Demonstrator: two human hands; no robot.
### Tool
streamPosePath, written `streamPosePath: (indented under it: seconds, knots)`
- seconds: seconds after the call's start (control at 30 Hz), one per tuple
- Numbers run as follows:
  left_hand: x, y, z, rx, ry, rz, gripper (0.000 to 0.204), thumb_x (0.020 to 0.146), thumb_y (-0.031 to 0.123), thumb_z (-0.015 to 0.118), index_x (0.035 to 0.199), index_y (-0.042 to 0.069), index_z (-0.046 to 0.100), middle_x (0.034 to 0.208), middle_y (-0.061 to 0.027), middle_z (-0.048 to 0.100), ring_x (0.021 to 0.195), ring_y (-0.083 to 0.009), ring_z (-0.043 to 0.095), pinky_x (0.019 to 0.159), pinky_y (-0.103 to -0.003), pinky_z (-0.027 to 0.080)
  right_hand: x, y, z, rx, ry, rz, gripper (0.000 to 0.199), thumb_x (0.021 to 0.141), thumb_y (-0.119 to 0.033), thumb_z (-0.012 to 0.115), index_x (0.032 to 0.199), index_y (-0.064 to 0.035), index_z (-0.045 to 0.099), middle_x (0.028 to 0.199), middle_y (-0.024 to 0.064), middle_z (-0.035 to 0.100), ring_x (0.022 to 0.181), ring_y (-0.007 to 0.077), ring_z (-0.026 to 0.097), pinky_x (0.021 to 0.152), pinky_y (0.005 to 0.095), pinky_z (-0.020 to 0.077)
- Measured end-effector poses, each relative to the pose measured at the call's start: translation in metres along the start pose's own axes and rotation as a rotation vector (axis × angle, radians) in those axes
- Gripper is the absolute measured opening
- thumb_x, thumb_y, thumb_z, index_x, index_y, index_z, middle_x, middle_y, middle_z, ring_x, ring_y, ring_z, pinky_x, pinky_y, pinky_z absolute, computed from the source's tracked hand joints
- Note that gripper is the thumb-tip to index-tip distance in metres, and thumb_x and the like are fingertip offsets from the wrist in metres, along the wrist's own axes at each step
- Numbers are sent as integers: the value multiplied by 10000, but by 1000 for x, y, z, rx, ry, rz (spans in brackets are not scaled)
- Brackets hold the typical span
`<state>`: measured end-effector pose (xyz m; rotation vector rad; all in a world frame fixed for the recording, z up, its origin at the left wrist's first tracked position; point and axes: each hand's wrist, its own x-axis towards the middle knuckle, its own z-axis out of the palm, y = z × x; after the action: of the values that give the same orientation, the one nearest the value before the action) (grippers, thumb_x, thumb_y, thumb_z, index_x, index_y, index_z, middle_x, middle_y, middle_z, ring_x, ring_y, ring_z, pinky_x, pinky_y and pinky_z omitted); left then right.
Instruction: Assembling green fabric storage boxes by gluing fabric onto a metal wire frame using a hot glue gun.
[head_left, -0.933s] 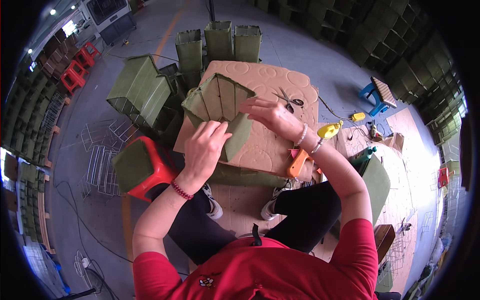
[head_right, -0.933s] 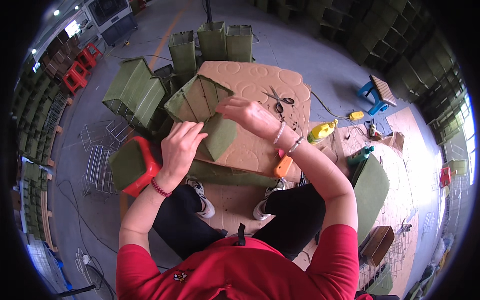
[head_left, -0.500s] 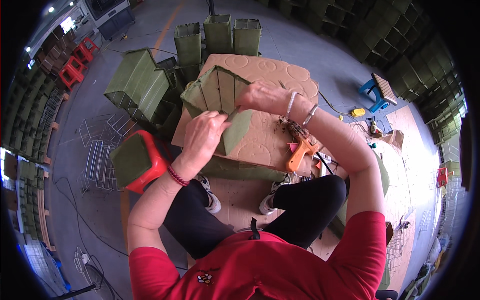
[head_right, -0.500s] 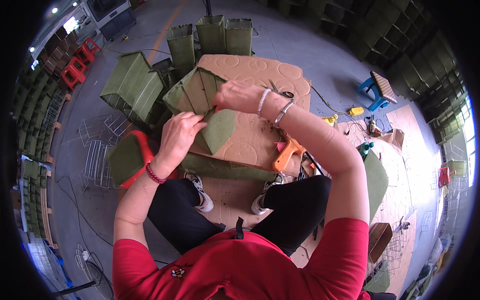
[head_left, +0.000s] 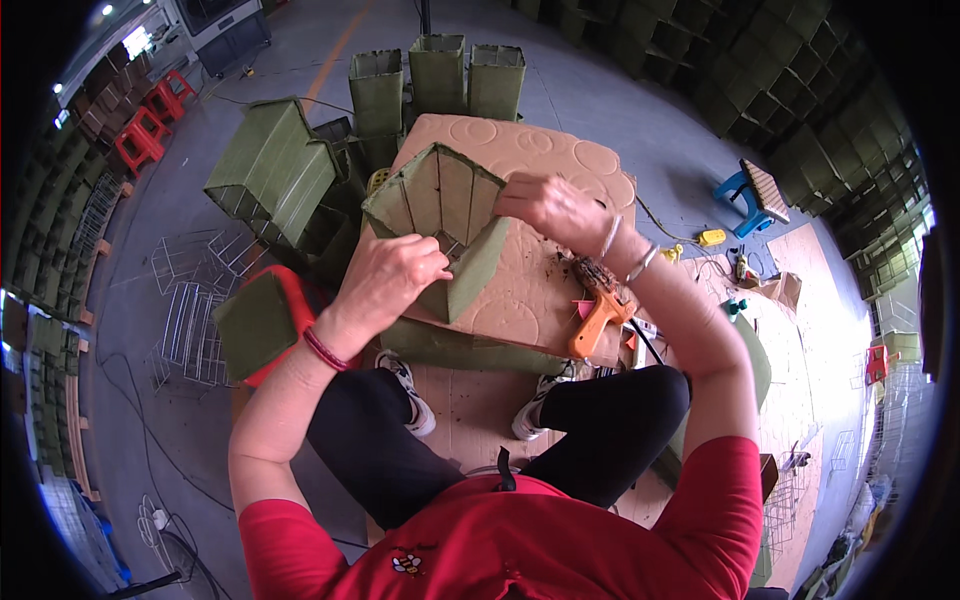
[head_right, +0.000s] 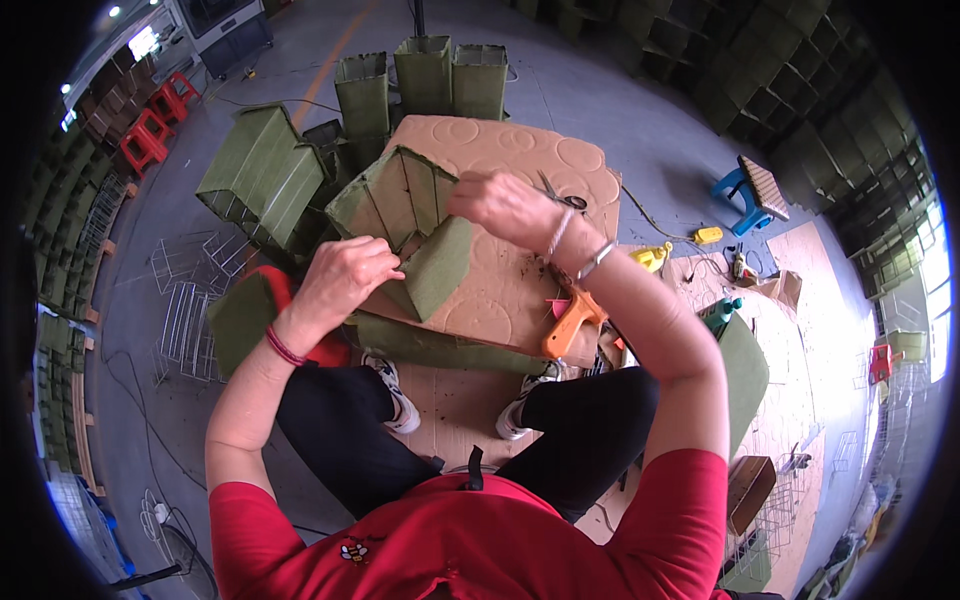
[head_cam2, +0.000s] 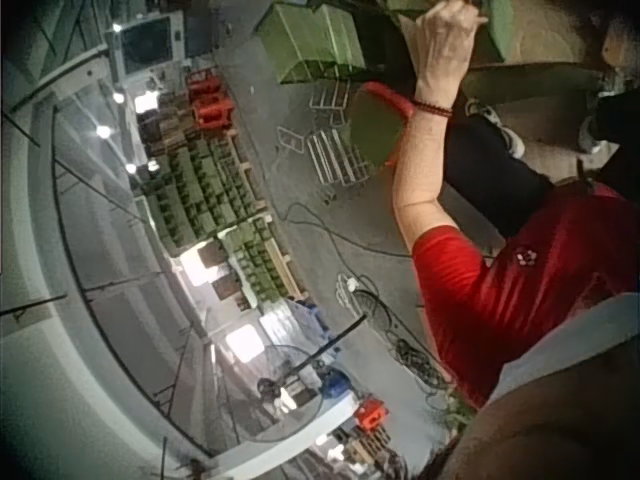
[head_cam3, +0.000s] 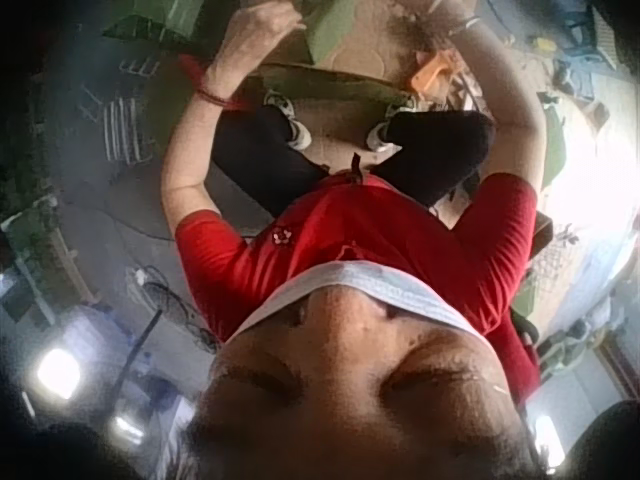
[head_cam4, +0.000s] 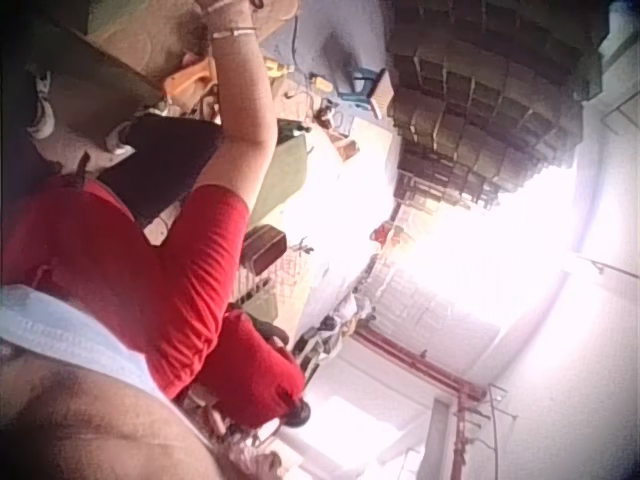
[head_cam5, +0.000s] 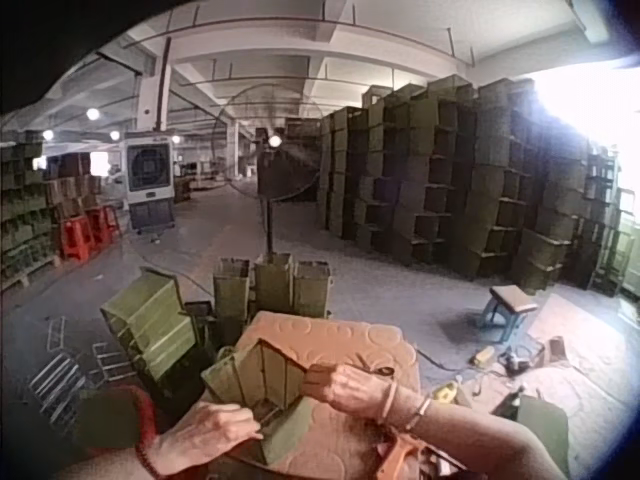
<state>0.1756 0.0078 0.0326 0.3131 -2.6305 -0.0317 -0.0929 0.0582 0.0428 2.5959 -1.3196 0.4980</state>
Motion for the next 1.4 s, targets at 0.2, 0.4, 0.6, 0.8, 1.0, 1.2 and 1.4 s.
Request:
streamPosePath:
  seconds: [0.2, 0.4, 0.6, 0.8, 1.0, 1.2, 1.4]
  knots:
    - [17, -13, -15, -50, -191, 160, 212, 755, 223, 721, 688, 50, 617, 667, -82, 592, 664, -261, 643, 585, -381, 500, 24, 7, -7, -191, -362, -130, 104, 763, -86, 566, 855, -108, 608, 926, 46, 599, 1026, 197, 589, 918, 286, 478]
    - [13, 18, -4, 8, -136, 243, 209, 759, 181, 712, 655, 64, 575, 678, -73, 589, 684, -235, 652, 583, -348, 518, -23, -10, 4, -346, -103, -279, 54, 749, -86, 587, 771, -71, 540, 824, 57, 556, 853, 233, 583, 789, 335, 491]
    - [-2, 73, 12, 273, -170, 306, 134, 788, 135, 652, 687, 84, 580, 703, -30, 526, 707, -154, 580, 561, -293, 475, -62, -40, -20, -73, -134, -163, 272, 825, -213, 661, 984, -1, 602, 965, 131, 602, 967, 287, 600, 821, 374, 496]
    - [-26, 107, 29, 376, -107, 297, 148, 810, 130, 625, 690, 70, 563, 680, -23, 458, 670, -149, 513, 551, -272, 418, -84, -73, -13, 170, 202, 722, 442, 817, -332, 696, 1086, 8, 613, 838, 161, 624, 796, 340, 619, 724, 422, 501]
    - [-32, 126, 40, 438, -135, 328, 172, 805, 156, 634, 674, 85, 550, 686, -18, 457, 663, -133, 497, 539, -272, 365, -102, -63, 24, 115, 83, 747, 230, 843, -203, 632, 787, 16, 591, 702, 195, 612, 708, 396, 614, 646, 480, 478]
    - [-47, 120, 45, 610, -146, 203, 166, 818, 187, 654, 790, 23, 654, 802, -59, 569, 679, -151, 522, 573, -279, 399, -80, -78, 27, 84, 294, 673, 207, 869, -188, 613, 771, -16, 554, 738, 171, 584, 681, 369, 603, 619, 451, 476]
    - [-50, 79, 50, 589, -44, 211, 192, 745, 114, 611, 860, -21, 683, 926, -98, 648, 688, -134, 531, 593, -253, 410, -71, -88, 24, -148, 510, 475, 327, 794, -179, 695, 1040, 23, 625, 994, 129, 599, 863, 275, 607, 707, 368, 498]
